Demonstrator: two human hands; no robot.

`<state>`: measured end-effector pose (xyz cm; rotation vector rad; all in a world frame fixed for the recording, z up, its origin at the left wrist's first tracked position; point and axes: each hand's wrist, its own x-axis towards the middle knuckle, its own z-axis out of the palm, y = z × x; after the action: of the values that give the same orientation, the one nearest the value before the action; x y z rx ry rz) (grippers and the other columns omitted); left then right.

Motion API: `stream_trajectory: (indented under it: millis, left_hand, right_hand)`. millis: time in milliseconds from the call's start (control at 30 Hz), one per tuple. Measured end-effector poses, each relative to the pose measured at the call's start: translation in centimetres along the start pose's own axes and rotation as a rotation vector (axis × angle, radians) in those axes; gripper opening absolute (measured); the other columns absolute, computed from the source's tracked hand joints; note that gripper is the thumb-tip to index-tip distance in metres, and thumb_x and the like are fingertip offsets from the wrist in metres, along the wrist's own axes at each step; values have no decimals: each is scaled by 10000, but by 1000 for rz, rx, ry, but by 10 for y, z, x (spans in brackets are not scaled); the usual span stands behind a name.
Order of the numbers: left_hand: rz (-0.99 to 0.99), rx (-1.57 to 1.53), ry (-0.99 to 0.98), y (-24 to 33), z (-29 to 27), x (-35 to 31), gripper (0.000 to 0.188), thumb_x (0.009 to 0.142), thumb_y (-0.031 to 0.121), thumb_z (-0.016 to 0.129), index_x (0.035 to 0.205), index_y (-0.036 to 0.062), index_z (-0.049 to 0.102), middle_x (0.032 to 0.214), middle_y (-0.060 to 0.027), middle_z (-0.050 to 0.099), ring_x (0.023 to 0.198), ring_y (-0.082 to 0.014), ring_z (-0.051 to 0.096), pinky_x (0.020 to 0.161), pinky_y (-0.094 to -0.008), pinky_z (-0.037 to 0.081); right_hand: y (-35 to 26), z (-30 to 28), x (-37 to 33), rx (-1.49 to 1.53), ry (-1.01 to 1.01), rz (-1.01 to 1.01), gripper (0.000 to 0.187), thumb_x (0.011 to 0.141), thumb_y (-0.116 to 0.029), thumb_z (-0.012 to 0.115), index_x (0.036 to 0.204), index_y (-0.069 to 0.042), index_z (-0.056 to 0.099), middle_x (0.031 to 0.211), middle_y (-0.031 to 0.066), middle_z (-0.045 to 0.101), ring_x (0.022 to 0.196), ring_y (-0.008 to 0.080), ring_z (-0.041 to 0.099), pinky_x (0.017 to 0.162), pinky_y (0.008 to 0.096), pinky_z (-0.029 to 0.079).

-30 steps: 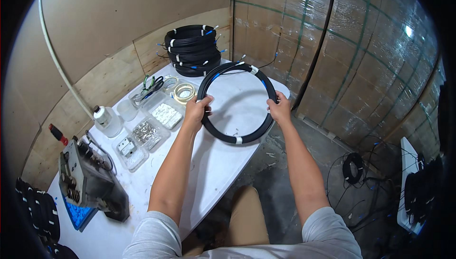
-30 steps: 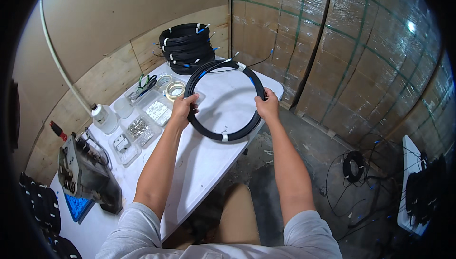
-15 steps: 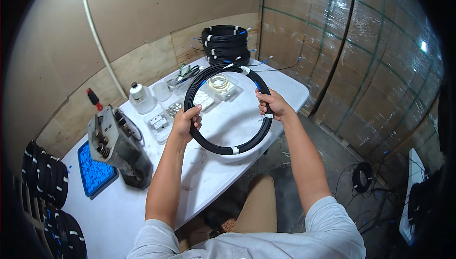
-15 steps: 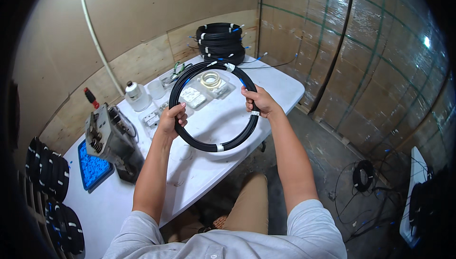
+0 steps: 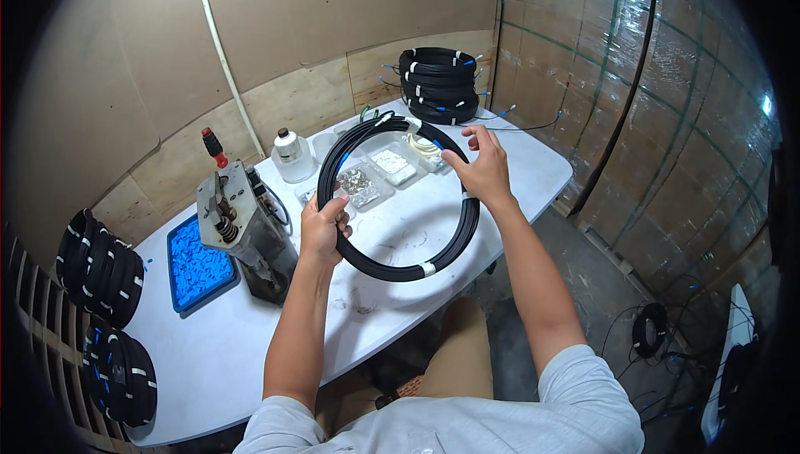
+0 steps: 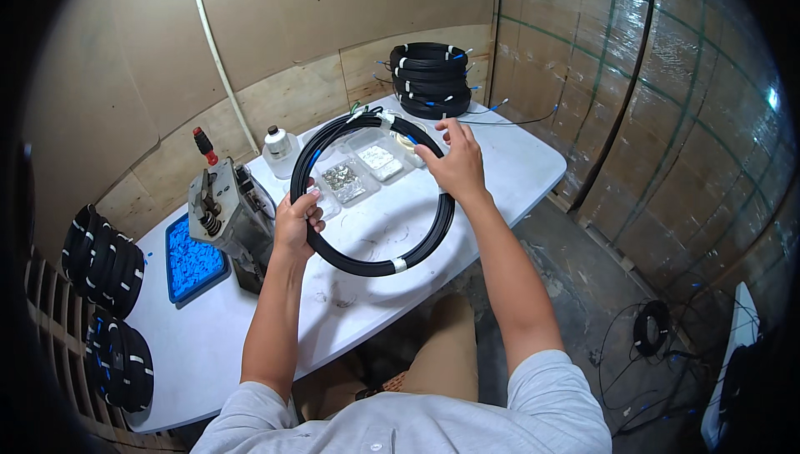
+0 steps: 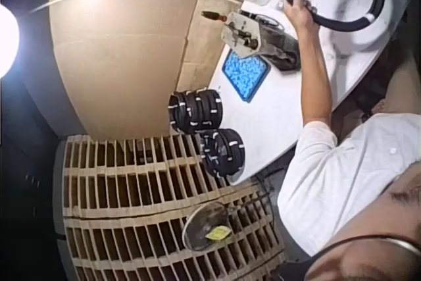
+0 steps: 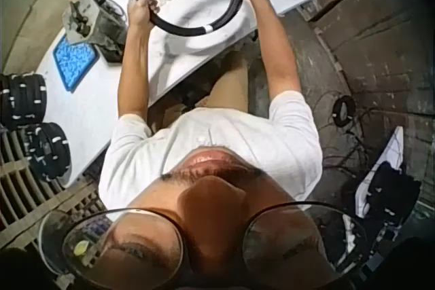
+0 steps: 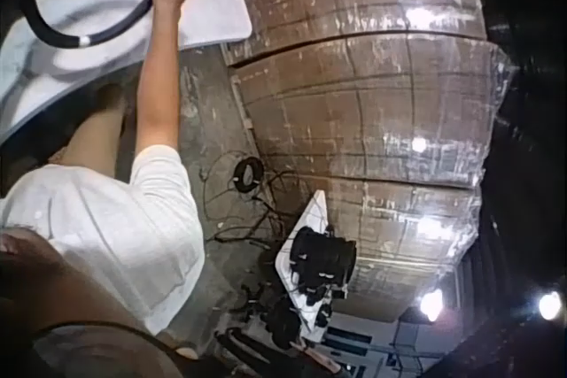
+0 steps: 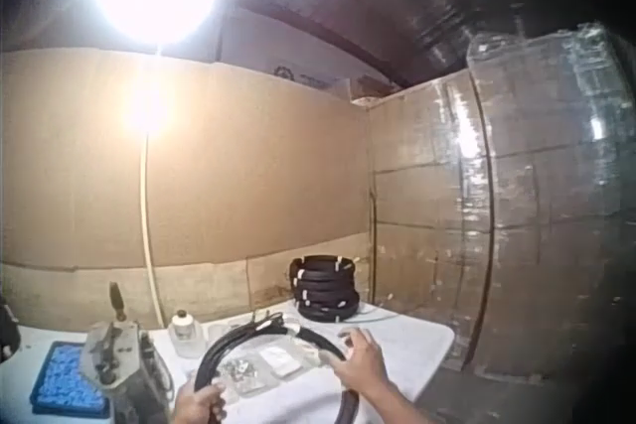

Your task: Crimping connectors onto the ends of a coiled electrical cable using an industrial press machine.

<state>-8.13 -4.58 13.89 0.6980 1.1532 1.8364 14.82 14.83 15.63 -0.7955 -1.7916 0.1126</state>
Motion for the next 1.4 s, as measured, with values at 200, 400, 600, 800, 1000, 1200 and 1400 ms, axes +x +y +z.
stream_trajectory:
  millis: [200,400,600,800,1000,1200,1400]
  left_hand:
    - [88,-6,58,3,4,-23,355,916,92,663,1247,74,536,672,45,416,529,-76,431,460,-250,372]
    - [240,73,73,8,12,-39,326,912,75,711,1212,37,589,659,32,517,460,-64,439,443,-253,412]
    - [313,124,113,14,12,-42,322,899,88,747,1181,22,606,685,25,550,475,-60,474,442,-245,425]
    - [315,178,87,22,16,-44,432,899,105,718,1289,0,564,631,38,491,462,-57,431,440,-240,374]
    - [357,208,4,27,17,-49,375,891,56,728,1238,-12,604,680,32,543,450,-47,454,412,-222,368]
    - [318,142,17,27,7,-45,376,884,79,729,1228,-6,605,671,31,538,456,-48,449,418,-225,362]
    - [285,135,12,29,6,-44,449,906,133,685,1311,-6,548,618,34,461,481,-54,420,432,-232,353]
  right_hand:
    - [-21,10,-7,-204,-97,-183,326,753,-279,888,853,-75,653,840,71,610,859,282,638,754,419,534]
    - [-12,16,-6,-204,-64,-211,189,794,-150,812,881,-56,673,821,93,650,792,274,678,741,400,563]
    - [-2,5,-5,271,-69,30,203,844,-162,806,995,-31,773,839,94,768,737,194,743,718,313,587]
    - [-12,-10,2,345,-172,186,210,805,-192,880,932,-47,796,834,83,779,723,171,741,713,293,579]
    - [-17,-8,5,-154,-223,-448,195,732,-217,895,844,-95,790,743,39,727,759,200,657,729,325,535]
    - [-15,-7,-13,123,-60,-404,259,742,-202,900,959,-109,795,895,49,687,863,220,643,805,332,537]
    - [17,4,-38,802,-85,346,483,930,-153,771,1368,-37,603,1059,71,699,959,184,685,812,337,579]
